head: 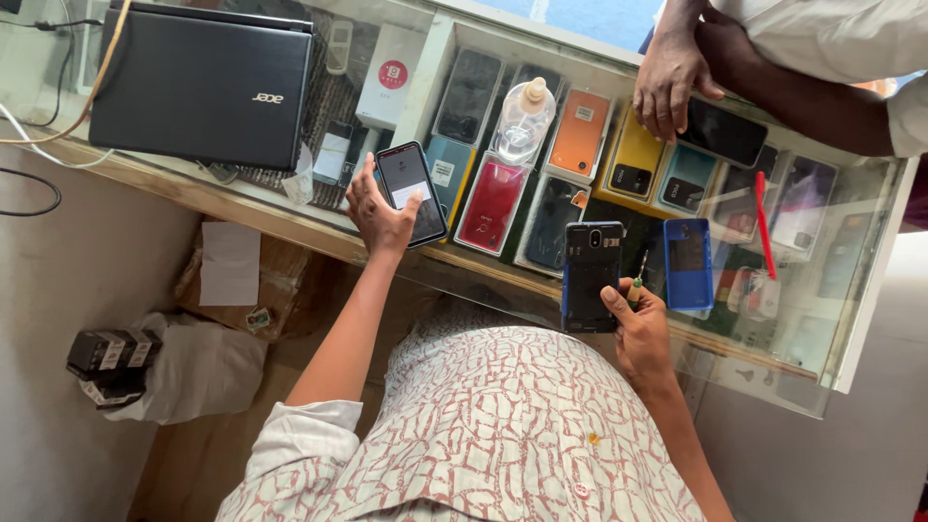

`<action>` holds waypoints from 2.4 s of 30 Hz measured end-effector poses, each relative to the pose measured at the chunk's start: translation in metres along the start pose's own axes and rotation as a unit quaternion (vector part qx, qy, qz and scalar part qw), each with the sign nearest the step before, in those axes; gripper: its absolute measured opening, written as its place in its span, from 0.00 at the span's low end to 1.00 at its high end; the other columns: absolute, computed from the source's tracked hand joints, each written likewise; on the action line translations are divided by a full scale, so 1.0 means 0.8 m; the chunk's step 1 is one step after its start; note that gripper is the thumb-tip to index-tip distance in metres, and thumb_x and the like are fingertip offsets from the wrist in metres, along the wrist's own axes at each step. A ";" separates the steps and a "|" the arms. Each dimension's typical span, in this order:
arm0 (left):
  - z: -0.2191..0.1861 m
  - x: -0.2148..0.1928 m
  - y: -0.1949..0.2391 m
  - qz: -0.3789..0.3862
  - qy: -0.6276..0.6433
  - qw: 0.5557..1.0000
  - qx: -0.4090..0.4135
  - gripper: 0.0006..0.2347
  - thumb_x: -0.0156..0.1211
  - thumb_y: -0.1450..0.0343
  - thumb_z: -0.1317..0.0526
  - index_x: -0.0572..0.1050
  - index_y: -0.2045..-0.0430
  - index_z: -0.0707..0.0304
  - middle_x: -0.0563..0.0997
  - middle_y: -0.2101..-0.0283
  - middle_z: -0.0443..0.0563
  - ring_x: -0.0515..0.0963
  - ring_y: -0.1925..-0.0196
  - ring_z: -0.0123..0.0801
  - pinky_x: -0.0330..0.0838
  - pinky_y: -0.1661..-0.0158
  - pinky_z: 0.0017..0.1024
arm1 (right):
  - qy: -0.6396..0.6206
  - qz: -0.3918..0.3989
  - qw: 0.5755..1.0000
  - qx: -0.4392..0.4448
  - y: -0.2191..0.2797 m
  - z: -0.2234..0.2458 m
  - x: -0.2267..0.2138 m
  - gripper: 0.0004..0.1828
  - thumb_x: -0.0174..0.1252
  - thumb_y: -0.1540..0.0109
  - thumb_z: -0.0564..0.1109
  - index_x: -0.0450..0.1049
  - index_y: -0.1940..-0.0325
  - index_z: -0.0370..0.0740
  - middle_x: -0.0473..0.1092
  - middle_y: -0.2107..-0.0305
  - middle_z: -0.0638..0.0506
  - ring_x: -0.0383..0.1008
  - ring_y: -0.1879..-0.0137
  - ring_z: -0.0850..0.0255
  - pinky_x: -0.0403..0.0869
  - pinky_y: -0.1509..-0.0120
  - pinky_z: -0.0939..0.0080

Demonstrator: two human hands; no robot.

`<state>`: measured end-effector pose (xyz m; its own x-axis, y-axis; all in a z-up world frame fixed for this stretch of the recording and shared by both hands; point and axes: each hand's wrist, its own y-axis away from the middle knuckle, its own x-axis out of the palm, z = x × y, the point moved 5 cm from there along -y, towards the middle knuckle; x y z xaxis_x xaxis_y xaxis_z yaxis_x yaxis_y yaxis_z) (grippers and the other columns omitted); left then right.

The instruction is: The person uses a screwdriver to remove screws from a smartphone, detaches the back cover, and then reattaches it. They also briefly handle another phone and a feature phone on the counter.

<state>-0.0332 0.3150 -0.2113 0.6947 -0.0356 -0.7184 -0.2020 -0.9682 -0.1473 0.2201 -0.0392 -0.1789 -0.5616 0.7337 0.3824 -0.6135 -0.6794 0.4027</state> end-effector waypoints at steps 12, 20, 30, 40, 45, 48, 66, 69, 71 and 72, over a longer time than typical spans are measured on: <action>0.000 -0.002 0.001 -0.010 0.048 0.999 0.020 0.39 0.62 0.32 0.44 0.56 0.27 0.61 0.68 0.33 0.55 0.61 0.29 0.49 0.50 0.31 0.53 | -0.031 -0.010 0.999 -0.008 0.006 0.006 -0.001 0.05 0.64 0.37 0.36 0.75 0.58 0.40 0.76 0.66 0.56 0.77 0.61 0.72 0.75 0.57 0.75; 0.027 -0.005 -0.014 -0.022 0.138 0.990 0.027 0.32 0.58 0.34 0.59 0.63 0.31 0.65 0.79 0.43 0.50 0.69 0.37 0.46 0.59 0.33 0.42 | 0.005 -0.021 0.999 -0.027 -0.010 -0.017 -0.035 0.05 0.66 0.37 0.39 0.76 0.59 0.41 0.73 0.71 0.59 0.67 0.72 0.77 0.58 0.77 0.76; 0.021 -0.010 -0.015 -0.022 0.087 0.996 0.007 0.29 0.61 0.35 0.63 0.67 0.34 0.62 0.78 0.43 0.46 0.69 0.36 0.45 0.61 0.34 0.42 | 0.044 -0.025 0.998 -0.049 -0.035 -0.056 -0.070 0.06 0.65 0.37 0.42 0.75 0.59 0.40 0.73 0.73 0.59 0.64 0.75 0.75 0.55 0.78 0.72; 0.012 -0.011 -0.016 -0.031 0.037 0.999 0.002 0.31 0.62 0.37 0.60 0.67 0.34 0.60 0.78 0.45 0.45 0.70 0.39 0.44 0.61 0.34 0.42 | 0.095 -0.053 0.992 -0.060 -0.038 -0.063 -0.080 0.09 0.68 0.38 0.44 0.75 0.59 0.41 0.68 0.77 0.62 0.56 0.79 0.77 0.51 0.79 0.72; 0.023 -0.006 -0.017 -0.029 0.097 0.995 0.012 0.29 0.58 0.32 0.57 0.66 0.32 0.63 0.79 0.43 0.46 0.69 0.36 0.45 0.61 0.32 0.42 | 0.092 -0.045 0.992 -0.079 -0.040 -0.062 -0.080 0.08 0.68 0.37 0.43 0.75 0.58 0.40 0.70 0.75 0.61 0.59 0.77 0.77 0.52 0.78 0.72; 0.033 -0.007 -0.013 -0.017 0.139 0.990 0.030 0.29 0.56 0.29 0.56 0.64 0.31 0.66 0.78 0.41 0.49 0.67 0.35 0.47 0.60 0.32 0.43 | 0.052 -0.037 0.995 -0.076 -0.039 -0.065 -0.082 0.07 0.67 0.37 0.41 0.76 0.57 0.39 0.72 0.73 0.59 0.63 0.75 0.76 0.55 0.76 0.74; 0.040 -0.016 0.053 0.031 0.037 0.998 0.043 0.30 0.64 0.41 0.59 0.75 0.39 0.61 0.74 0.52 0.47 0.67 0.43 0.45 0.56 0.36 0.46 | -0.003 -0.014 0.994 -0.109 -0.045 -0.070 -0.091 0.07 0.66 0.36 0.35 0.76 0.54 0.34 0.75 0.65 0.54 0.74 0.61 0.71 0.71 0.55 0.72; 0.040 -0.016 0.054 0.034 0.019 0.998 0.046 0.31 0.65 0.41 0.58 0.74 0.38 0.62 0.74 0.51 0.47 0.66 0.42 0.45 0.55 0.35 0.46 | 0.006 -0.024 0.995 -0.098 -0.044 -0.072 -0.093 0.06 0.67 0.33 0.34 0.77 0.53 0.33 0.73 0.67 0.54 0.69 0.66 0.71 0.64 0.66 0.72; 0.038 -0.015 0.052 0.036 -0.001 0.998 0.043 0.33 0.66 0.41 0.57 0.73 0.37 0.63 0.73 0.51 0.48 0.66 0.42 0.45 0.55 0.36 0.47 | 0.001 -0.018 0.995 -0.101 -0.044 -0.070 -0.090 0.06 0.65 0.35 0.35 0.76 0.54 0.34 0.75 0.66 0.54 0.73 0.63 0.71 0.70 0.59 0.72; 0.037 -0.016 0.052 0.037 0.004 0.998 0.044 0.33 0.66 0.41 0.57 0.73 0.37 0.62 0.73 0.51 0.48 0.66 0.42 0.45 0.55 0.36 0.47 | -0.002 -0.016 0.995 -0.102 -0.044 -0.069 -0.088 0.06 0.65 0.36 0.35 0.76 0.55 0.35 0.76 0.65 0.54 0.75 0.61 0.70 0.73 0.56 0.72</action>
